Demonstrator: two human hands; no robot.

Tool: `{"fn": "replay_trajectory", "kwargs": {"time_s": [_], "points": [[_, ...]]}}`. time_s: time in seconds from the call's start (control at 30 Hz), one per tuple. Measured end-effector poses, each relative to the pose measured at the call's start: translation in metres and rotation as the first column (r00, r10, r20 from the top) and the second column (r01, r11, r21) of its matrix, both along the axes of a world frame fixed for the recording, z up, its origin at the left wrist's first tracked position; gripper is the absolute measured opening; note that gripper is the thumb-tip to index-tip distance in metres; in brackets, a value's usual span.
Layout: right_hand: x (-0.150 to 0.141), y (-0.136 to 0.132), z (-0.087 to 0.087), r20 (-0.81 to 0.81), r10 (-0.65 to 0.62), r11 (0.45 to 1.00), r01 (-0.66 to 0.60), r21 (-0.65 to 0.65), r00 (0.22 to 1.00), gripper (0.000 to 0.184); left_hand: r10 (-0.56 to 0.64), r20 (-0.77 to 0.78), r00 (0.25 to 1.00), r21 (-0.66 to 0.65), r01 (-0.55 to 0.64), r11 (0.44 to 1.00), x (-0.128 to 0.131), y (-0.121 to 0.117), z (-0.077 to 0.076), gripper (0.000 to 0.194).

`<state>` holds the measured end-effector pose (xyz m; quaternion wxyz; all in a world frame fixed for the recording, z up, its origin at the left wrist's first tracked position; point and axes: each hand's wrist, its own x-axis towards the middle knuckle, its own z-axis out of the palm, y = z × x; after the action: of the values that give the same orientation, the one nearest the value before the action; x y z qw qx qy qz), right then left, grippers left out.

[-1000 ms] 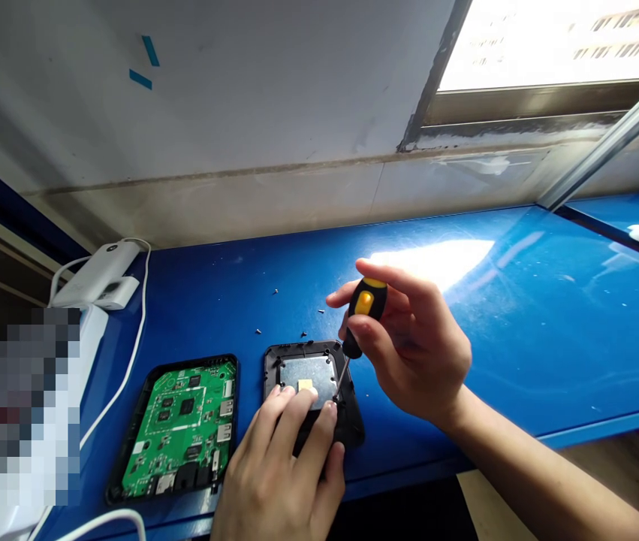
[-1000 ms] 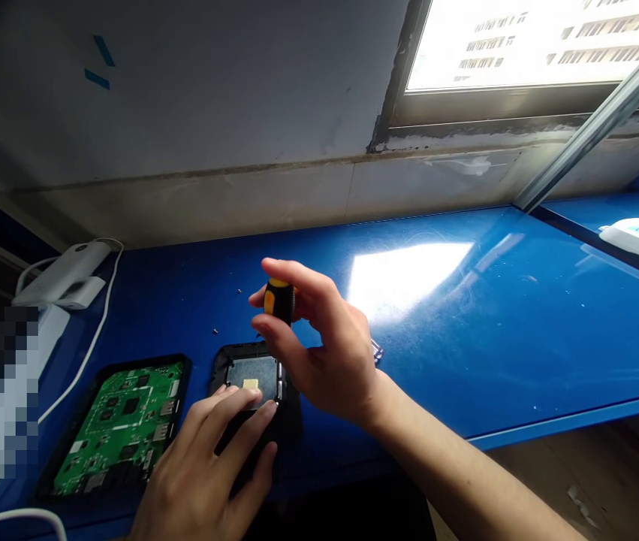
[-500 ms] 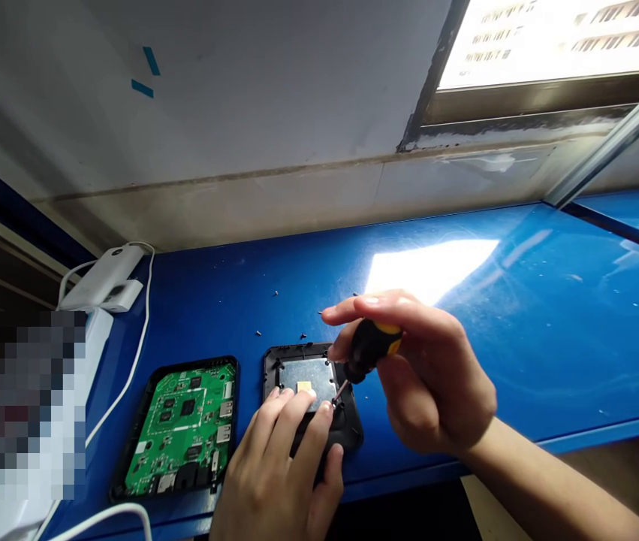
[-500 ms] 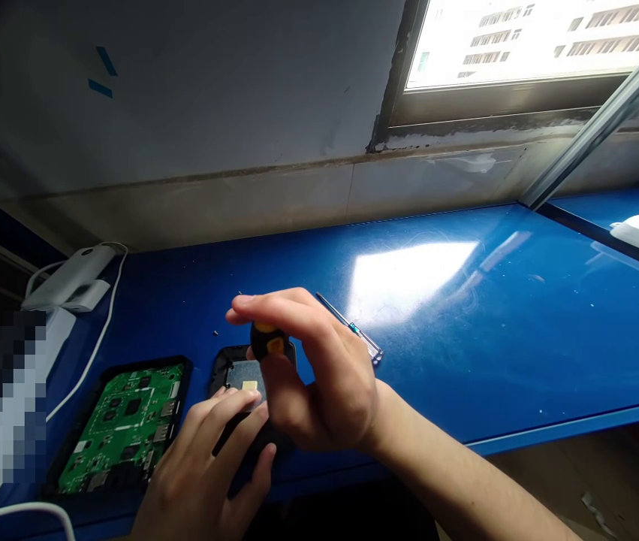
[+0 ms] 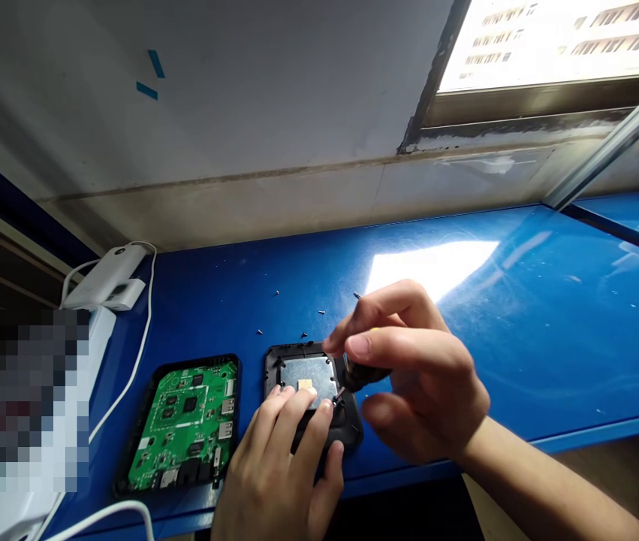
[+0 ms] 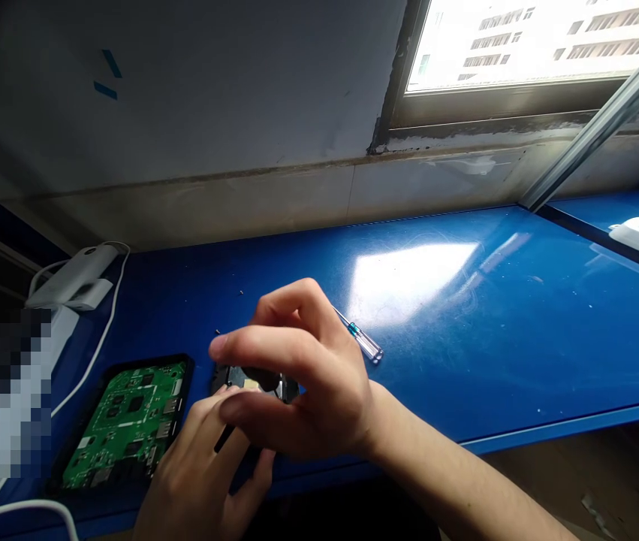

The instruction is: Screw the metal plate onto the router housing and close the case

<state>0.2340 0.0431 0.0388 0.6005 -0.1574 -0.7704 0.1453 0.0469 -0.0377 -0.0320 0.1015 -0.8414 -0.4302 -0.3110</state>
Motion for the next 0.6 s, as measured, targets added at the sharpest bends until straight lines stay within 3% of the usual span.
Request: {"fn": "replay_trajectory", "kwargs": {"time_s": [0.17,0.27,0.37,0.5,0.6], "points": [[-0.0015,-0.0012,0.0057,0.008,0.024,1.0,-0.024,-0.01,1.0,0.045,0.018,-0.011,1.0,-0.016,-0.018,1.0,-0.0001,0.0003,-0.0007,0.026],[-0.004,-0.0003,0.0075,0.005,-0.066,0.996,0.066,0.059,0.998,0.042,0.034,-0.009,0.999,-0.017,-0.034,0.999,0.0018,-0.0001,-0.0012,0.026],[-0.0047,-0.0005,0.0049,-0.022,-0.139,0.989,0.14,0.046,0.99,0.034,0.025,0.0,1.0,-0.025,-0.025,0.999,0.0025,-0.0001,-0.0005,0.024],[-0.004,-0.0026,0.0008,-0.039,-0.106,0.994,0.107,0.017,0.994,0.024,0.014,0.005,1.0,-0.024,-0.013,1.0,0.0014,-0.0003,0.0016,0.025],[-0.0043,-0.0037,0.0019,-0.028,-0.059,0.998,0.059,0.002,0.998,0.042,0.011,0.006,1.0,-0.02,-0.011,1.0,0.0003,-0.0002,0.002,0.026]]}}
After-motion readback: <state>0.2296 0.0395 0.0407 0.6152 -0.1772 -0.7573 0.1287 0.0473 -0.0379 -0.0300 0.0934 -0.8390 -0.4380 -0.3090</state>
